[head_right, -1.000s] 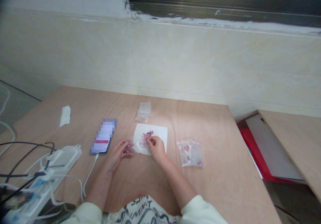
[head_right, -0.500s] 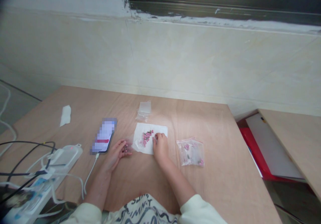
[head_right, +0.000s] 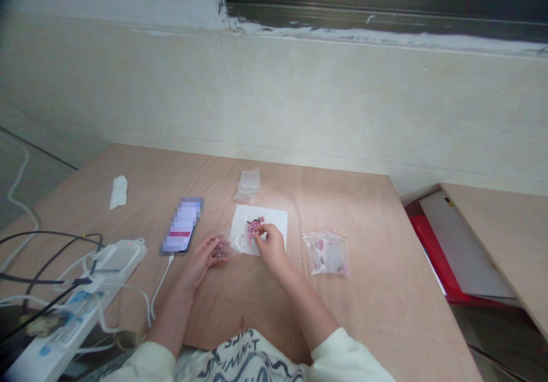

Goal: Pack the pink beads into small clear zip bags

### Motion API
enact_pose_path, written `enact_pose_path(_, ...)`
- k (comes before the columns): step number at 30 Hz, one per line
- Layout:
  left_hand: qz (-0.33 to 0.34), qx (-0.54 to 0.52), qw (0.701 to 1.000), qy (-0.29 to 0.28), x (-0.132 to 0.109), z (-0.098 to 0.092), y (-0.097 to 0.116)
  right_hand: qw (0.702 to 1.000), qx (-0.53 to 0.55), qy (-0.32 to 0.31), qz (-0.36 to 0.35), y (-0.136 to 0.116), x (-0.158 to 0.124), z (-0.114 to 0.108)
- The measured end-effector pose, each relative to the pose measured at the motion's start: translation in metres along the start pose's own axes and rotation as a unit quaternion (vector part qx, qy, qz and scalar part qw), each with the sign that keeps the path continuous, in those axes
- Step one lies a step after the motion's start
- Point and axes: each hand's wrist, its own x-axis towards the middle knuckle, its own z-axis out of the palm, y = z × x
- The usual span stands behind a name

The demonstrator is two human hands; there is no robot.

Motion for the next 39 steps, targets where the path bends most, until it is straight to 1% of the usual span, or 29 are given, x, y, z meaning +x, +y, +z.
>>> enact_pose_path(3, 0.004, 0.008, 1.000, 0.000, -0.003, 0.002, -0.001, 0.997, 0.053, -0.047, 0.024, -0.009, -0.003, 0.001)
enact_pose_path(6, 0.006, 0.013, 1.000, -0.001, -0.004, 0.002, -0.002, 0.993, 0.076, -0.072, 0.046, -0.016, -0.006, 0.001)
enact_pose_path(11, 0.003, -0.003, 1.000, -0.009, -0.004, 0.003, -0.003, 0.983, 0.115, -0.141, 0.007, -0.026, -0.008, -0.006)
enact_pose_path(13, 0.001, -0.015, 1.000, -0.002, -0.003, 0.003, -0.003, 0.982, 0.135, -0.130, 0.016, -0.024, -0.006, -0.007)
enact_pose_path(14, 0.001, -0.021, 1.000, 0.003, -0.002, 0.002, -0.003, 0.985, 0.133, -0.106, 0.028, -0.021, -0.004, -0.007)
enact_pose_path(17, 0.001, -0.035, 0.999, 0.008, 0.000, 0.001, -0.001, 0.997, 0.060, -0.009, 0.044, -0.005, 0.001, -0.003)
enact_pose_path(19, 0.004, -0.049, 0.999, 0.006, 0.003, -0.001, 0.000, 0.999, -0.003, 0.021, 0.026, 0.006, 0.003, 0.002)
enact_pose_path(21, 0.007, -0.063, 0.998, 0.005, 0.005, -0.001, 0.001, 0.999, -0.050, 0.014, 0.010, 0.014, 0.005, 0.006)
enact_pose_path(24, 0.005, -0.073, 0.997, 0.005, 0.009, -0.001, 0.002, 0.996, -0.094, 0.000, 0.003, 0.017, 0.007, 0.010)
enact_pose_path(29, 0.004, -0.054, 0.999, 0.008, 0.015, 0.000, 0.001, 0.993, -0.119, -0.020, -0.005, 0.018, 0.009, 0.013)
enact_pose_path(34, 0.000, -0.037, 0.999, 0.009, 0.018, 0.000, 0.000, 0.993, -0.111, -0.032, -0.006, 0.020, 0.011, 0.012)
enact_pose_path(39, -0.004, -0.034, 0.999, 0.006, 0.018, 0.001, 0.000, 0.999, -0.042, -0.013, 0.005, 0.012, 0.011, 0.006)
